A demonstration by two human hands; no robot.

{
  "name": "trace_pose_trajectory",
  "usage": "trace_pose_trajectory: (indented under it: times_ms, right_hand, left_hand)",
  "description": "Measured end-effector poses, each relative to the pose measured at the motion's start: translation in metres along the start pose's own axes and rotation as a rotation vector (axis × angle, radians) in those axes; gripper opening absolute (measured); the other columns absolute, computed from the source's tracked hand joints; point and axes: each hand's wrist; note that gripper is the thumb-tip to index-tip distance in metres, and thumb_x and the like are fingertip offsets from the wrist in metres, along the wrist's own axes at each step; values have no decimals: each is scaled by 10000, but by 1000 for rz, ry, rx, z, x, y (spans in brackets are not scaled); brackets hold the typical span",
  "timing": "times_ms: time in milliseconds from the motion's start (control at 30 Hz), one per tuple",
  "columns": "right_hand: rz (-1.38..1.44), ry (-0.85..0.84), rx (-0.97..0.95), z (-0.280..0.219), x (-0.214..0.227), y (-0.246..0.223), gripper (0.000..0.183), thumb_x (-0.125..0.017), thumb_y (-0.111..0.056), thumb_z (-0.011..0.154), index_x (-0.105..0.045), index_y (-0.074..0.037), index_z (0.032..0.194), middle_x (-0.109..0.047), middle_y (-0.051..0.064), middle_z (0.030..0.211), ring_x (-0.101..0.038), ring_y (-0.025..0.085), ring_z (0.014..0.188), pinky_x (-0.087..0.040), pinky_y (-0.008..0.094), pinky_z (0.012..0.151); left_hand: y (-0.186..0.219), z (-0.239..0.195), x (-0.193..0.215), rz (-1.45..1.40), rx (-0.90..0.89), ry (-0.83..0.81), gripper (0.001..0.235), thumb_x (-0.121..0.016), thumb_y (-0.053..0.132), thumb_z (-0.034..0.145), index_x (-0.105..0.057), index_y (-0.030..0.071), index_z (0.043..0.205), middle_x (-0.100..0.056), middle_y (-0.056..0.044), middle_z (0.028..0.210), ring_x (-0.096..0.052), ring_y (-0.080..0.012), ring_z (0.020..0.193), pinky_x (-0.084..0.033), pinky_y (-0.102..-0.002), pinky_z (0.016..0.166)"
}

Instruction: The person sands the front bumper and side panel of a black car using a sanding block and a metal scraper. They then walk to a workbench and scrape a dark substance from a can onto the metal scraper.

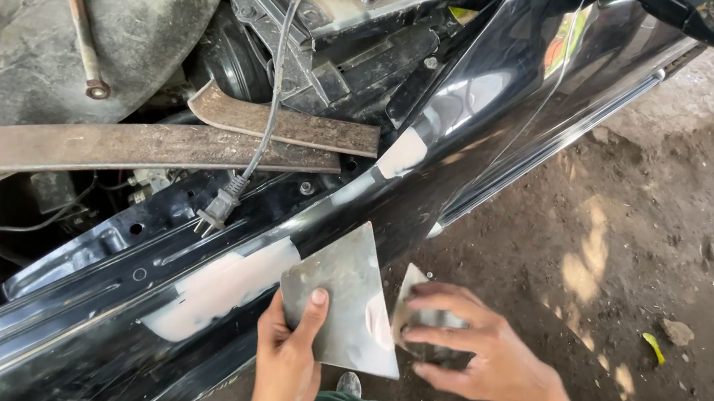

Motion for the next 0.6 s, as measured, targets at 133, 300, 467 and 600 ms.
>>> trace_pose_trajectory:
  times_ms: [133,300,467,600]
  right_hand:
    - [-246,-18,-20,17,23,-19,408,-831,-175,719,-763,-183,1122,-619,46,1369,-534,274,1354,-441,529,1125]
    - [-384,-50,168,37,24,-42,339,-773,-161,732,-746,-206,1067,-631,2,1308,-560,235,1317,-393,534,1156]
    - [-397,-139,192,43,13,-40,345,-792,-184,746,-740,-192,1087,-647,18,1306,-575,251,1306,-392,546,1154]
    - [-492,-16,60,54,15,-15,385,-798,-214,778,-731,-165,1154,-631,60,1333,-569,251,1314,-388,553,1172]
  left_hand:
    - [29,0,2,40,17,-40,358,-650,157,947,-619,-48,1239,-730,-75,1082,-653,-123,953,-521,-294,843]
    - [46,1,-4,818,-294,-120,314,-598,233,1011,-639,-7,1208,-737,-63,820,-592,-98,718,-522,-278,681]
    - [51,-12,2,824,-458,-178,317,-595,225,1046,-625,-35,1224,-743,-56,903,-598,-86,793,-533,-267,717]
    - [64,-30,17,675,-279,-25,324,-610,221,986,-653,-25,1192,-731,-66,817,-605,-99,674,-513,-268,593]
Point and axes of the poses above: each hand's wrist, its own z-axis towards the middle knuckle, its own x-axis out of the back of the hand, y = z × x
